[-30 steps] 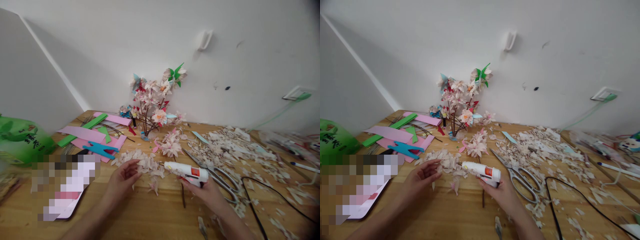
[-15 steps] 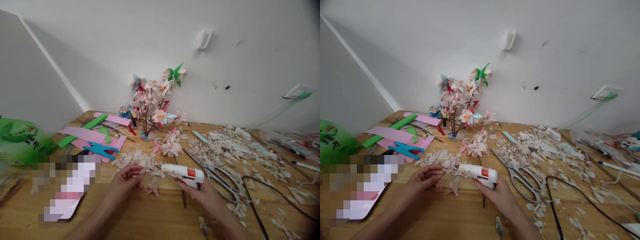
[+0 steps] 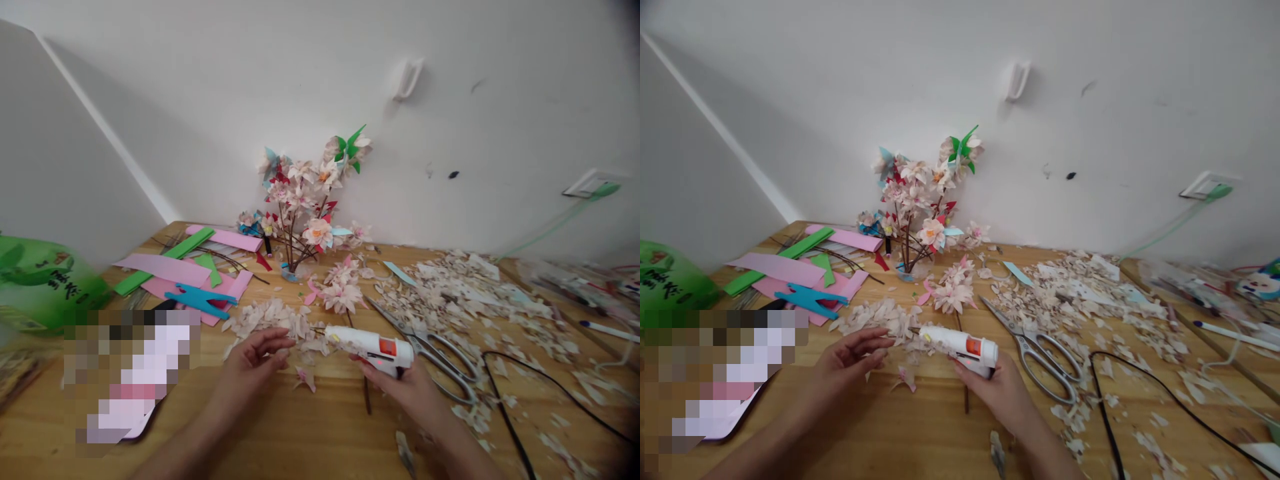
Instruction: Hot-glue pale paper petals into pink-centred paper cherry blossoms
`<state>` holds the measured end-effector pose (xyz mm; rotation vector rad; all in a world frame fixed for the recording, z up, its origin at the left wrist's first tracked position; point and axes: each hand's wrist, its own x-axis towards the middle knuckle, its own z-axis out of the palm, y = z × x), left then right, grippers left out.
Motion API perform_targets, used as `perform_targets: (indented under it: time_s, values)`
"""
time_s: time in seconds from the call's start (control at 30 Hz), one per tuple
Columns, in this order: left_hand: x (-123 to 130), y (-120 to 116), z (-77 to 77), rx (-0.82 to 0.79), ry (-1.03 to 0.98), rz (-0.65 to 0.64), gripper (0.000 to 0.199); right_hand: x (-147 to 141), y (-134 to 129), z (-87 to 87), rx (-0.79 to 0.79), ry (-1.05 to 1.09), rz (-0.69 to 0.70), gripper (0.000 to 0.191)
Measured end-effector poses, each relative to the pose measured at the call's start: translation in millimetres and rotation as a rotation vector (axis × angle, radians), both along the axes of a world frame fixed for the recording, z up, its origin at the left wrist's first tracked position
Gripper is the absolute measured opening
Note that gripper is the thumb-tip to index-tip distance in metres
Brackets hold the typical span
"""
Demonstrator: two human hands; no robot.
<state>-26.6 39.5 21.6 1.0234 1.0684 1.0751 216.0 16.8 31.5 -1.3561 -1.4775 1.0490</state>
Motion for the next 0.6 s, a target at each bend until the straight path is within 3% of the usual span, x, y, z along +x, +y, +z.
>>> perform_targets:
  time_s: [0.2,0.37,0.6]
  values:
    - [2.1,0.1,0.6,0.075,-0.029,0.113,0.060,0.9,-3.7,-1.6,-0.013,-0.061,0.049,0.031]
    - [0.7,1.5,1.3,0.049,-0.021,0.065,0.080,-4.5,-5.9,1.5,-0.013,-0.132,0.083,0.025]
    - [6.8,-6.4,-1.0,0.183,0.171,0.085,0.079,-9.2,-7.7,-0.8,0.022,-0.220,0.066,0.018]
